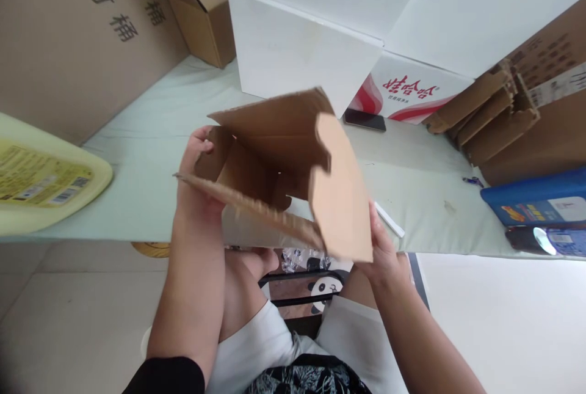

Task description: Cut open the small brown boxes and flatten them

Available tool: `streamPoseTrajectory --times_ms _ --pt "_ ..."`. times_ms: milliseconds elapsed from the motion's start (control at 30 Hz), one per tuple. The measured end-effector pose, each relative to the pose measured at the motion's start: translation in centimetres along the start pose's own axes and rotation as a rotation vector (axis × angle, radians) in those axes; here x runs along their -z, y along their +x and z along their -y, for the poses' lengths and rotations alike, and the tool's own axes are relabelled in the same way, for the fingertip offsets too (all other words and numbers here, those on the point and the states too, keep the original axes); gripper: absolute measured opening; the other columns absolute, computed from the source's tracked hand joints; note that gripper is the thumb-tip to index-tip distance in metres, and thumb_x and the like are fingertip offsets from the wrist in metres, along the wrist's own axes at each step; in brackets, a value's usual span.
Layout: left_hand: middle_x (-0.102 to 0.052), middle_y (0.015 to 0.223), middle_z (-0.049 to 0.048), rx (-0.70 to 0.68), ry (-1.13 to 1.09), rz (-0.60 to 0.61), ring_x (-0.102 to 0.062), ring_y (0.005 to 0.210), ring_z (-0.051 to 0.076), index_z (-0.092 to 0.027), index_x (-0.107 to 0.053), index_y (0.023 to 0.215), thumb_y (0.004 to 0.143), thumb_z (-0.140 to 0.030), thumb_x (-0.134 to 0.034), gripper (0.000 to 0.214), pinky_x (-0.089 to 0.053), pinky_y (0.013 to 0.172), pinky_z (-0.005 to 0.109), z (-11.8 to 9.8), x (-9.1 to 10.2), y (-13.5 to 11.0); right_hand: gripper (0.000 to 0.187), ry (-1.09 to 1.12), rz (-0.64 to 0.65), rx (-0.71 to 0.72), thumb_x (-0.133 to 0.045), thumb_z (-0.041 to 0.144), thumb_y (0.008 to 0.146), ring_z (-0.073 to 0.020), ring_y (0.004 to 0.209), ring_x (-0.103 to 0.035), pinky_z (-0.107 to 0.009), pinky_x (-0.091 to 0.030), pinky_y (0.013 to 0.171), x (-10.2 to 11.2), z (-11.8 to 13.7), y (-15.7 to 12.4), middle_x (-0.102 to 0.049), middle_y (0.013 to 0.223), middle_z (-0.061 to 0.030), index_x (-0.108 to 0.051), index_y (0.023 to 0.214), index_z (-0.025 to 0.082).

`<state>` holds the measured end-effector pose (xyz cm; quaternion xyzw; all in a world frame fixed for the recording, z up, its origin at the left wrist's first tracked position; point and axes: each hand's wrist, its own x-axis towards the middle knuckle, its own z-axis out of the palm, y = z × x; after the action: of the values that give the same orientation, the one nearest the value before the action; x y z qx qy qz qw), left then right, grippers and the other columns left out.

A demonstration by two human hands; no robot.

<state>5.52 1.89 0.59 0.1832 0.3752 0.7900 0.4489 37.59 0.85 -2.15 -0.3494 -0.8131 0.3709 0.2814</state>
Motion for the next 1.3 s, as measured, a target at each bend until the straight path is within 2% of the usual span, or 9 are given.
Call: streamPoseTrajectory --times_ms 233,333,500,600,700,800,933,1100,1300 --pt "-0.074 0.103 0.0047 0.035 0.089 -0.153 -0.071 0.091 0.021 -0.023 -0.067 0.090 0.078 -0.042 -0.069 0.023 -0.057 0.075 0.032 1.1 0.9 1.0 0.072 0.550 -0.148 -0.035 -0.025 0.067 0.097 -0.0292 0.134 -0.060 -0.047 -0.061 0.076 3.1 3.0 0.8 -0.038 0.167 -0.0034 -0.011 0.165 0.049" --pt "-0.075 0.108 0.0111 -0.003 0.175 0.064 -0.071 0.105 0.027 -0.019 -0.071 0.085 0.086 -0.057 -0.054 0.042 -0.057 0.088 0.036 0.9 0.8 0.7 0.073 0.482 -0.291 -0.134 -0.051 0.047 0.096 -0.0231 0.143 -0.052 -0.038 -0.062 0.084 3.3 3.9 1.8 -0.032 0.170 0.0025 -0.017 0.161 0.054" --pt "-0.069 0.127 0.0083 0.069 0.596 0.414 -0.069 0.093 0.019 -0.023 -0.069 0.116 0.074 -0.043 -0.078 0.047 -0.055 0.083 0.031 0.5 1.0 -0.3 0.112 0.769 -0.790 -0.427 -0.082 0.015 0.066 -0.0145 0.110 -0.069 -0.030 -0.063 0.088 2.6 3.2 4.7 -0.058 0.147 0.0019 -0.025 0.156 0.048" --pt "-0.058 0.144 0.0100 0.118 0.726 0.512 -0.066 0.083 0.013 -0.029 -0.058 0.139 0.073 -0.042 -0.081 0.070 -0.056 0.080 0.031 0.5 1.2 -0.5 0.089 0.925 -0.969 -0.595 -0.080 0.019 0.066 -0.0148 0.087 -0.070 -0.033 -0.064 0.080 2.8 1.9 5.5 -0.069 0.118 0.0014 -0.042 0.145 0.037" --pt "-0.062 0.141 0.0127 0.190 0.854 0.516 -0.063 0.075 0.012 -0.032 -0.049 0.150 0.079 -0.046 -0.079 0.079 -0.055 0.076 0.031 1.0 1.3 -0.4 0.050 0.992 -0.923 -0.561 -0.075 0.033 0.075 -0.0178 0.086 -0.071 -0.038 -0.063 0.081 3.2 1.0 4.7 -0.069 0.108 0.0005 -0.057 0.122 0.030" --pt "-0.073 0.101 0.0068 0.224 0.907 0.540 -0.063 0.074 0.016 -0.025 -0.057 0.142 0.088 -0.045 -0.070 0.058 -0.052 0.070 0.029 1.7 1.1 -0.2 0.037 1.028 -0.819 -0.468 -0.069 0.040 0.079 -0.0220 0.096 -0.072 -0.045 -0.061 0.091 2.8 0.8 3.2 -0.070 0.109 -0.0013 -0.061 0.113 0.028" --pt "-0.072 0.090 0.0038 0.062 0.868 0.500 -0.062 0.077 0.015 -0.020 -0.073 0.116 0.092 -0.032 -0.062 0.028 -0.051 0.073 0.027 2.6 0.2 -0.1 0.051 1.015 -0.599 -0.467 -0.053 0.069 0.083 -0.0325 0.114 -0.069 -0.055 -0.057 0.099 1.1 0.9 1.1 -0.072 0.105 -0.0091 -0.066 0.108 0.026" --pt "-0.075 0.091 0.0052 -0.079 0.813 0.224 -0.061 0.075 0.015 -0.017 -0.077 0.103 0.093 -0.030 -0.061 0.023 -0.049 0.069 0.025 4.1 -0.4 0.3 0.062 0.739 -0.300 -0.404 -0.058 0.080 0.078 -0.0330 0.111 -0.069 -0.052 -0.056 0.098 -0.8 0.8 0.0 -0.072 0.109 -0.0101 -0.065 0.111 0.028" --pt "-0.076 0.093 0.0048 -0.237 0.984 -0.001 -0.063 0.076 0.016 -0.018 -0.076 0.104 0.095 -0.028 -0.058 0.023 -0.049 0.071 0.026 3.8 -0.3 0.5 0.059 0.497 -0.174 -0.581 -0.073 0.061 0.079 -0.0189 0.072 -0.068 -0.026 -0.046 0.051 -0.7 0.7 0.9 -0.067 0.086 -0.0028 -0.058 0.122 0.024"
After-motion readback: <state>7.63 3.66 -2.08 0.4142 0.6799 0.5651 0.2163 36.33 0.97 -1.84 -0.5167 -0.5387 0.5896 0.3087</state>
